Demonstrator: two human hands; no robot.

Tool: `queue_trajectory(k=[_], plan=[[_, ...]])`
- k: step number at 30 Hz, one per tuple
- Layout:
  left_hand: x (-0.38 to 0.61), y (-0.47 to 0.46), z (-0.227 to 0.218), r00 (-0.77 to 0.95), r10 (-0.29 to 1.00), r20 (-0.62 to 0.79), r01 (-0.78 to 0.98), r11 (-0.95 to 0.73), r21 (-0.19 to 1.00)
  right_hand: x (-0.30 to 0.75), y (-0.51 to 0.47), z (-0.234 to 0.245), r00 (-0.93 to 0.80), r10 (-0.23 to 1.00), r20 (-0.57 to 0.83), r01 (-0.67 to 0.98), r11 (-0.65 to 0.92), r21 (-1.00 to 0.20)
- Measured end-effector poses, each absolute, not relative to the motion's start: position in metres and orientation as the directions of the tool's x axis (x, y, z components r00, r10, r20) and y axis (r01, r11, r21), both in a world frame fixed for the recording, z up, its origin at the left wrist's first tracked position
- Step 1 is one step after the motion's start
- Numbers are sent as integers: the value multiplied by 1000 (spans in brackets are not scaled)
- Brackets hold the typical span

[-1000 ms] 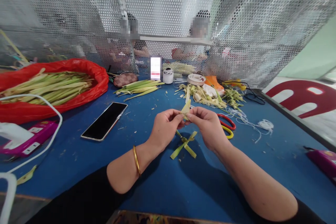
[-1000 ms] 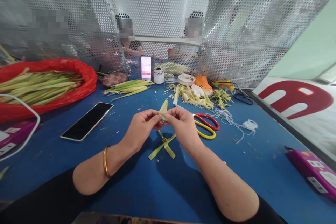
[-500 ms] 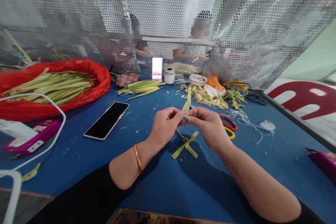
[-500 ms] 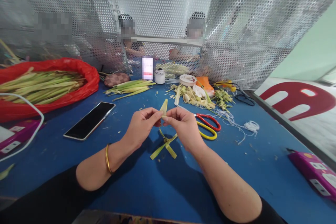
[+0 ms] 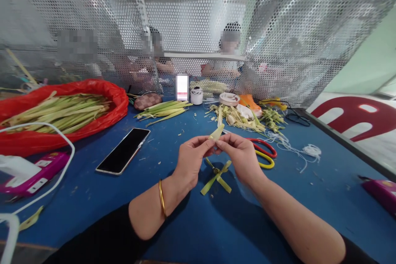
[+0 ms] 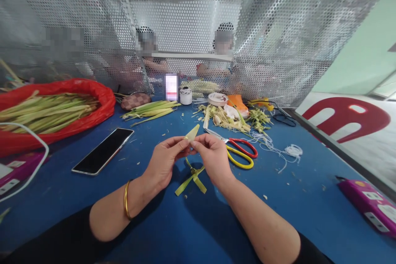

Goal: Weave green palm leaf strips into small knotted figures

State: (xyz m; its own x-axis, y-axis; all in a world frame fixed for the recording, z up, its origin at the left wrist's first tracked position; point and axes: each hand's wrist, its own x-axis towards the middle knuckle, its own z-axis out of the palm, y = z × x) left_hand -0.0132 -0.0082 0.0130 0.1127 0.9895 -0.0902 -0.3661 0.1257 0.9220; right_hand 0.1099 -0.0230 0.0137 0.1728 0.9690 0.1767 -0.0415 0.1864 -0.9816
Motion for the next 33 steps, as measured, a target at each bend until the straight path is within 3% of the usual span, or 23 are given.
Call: queue_trajectory(k=[13, 23, 26, 28, 30, 32, 33], plan=[[-16, -10, 19, 37, 998, 47, -192, -40, 981, 109, -26, 15, 141, 965, 221, 123, 204, -971], [-14, -7, 5, 129, 976, -176, -383, 212, 899, 106, -22, 8, 192, 961, 199, 53, 192, -980], [-14, -7, 4, 112, 973, -200, -385, 228, 894, 105, -19, 7, 163, 968, 192, 105, 176, -979], [-15, -4, 5, 101, 970, -223, -381, 245, 892, 113, -16, 11, 76, 974, 213, 229, 191, -955], [-17, 0, 6, 83, 965, -250, -397, 262, 879, 132, -12, 17, -54, 968, 246, 487, 241, -839], [-20, 5, 8, 65, 960, -272, -422, 273, 864, 156, -8, 21, -116, 964, 240, 841, 223, -492], [-22, 8, 9, 56, 959, -276, -430, 273, 861, 169, -6, 21, -54, 983, 175, 949, 105, -299]])
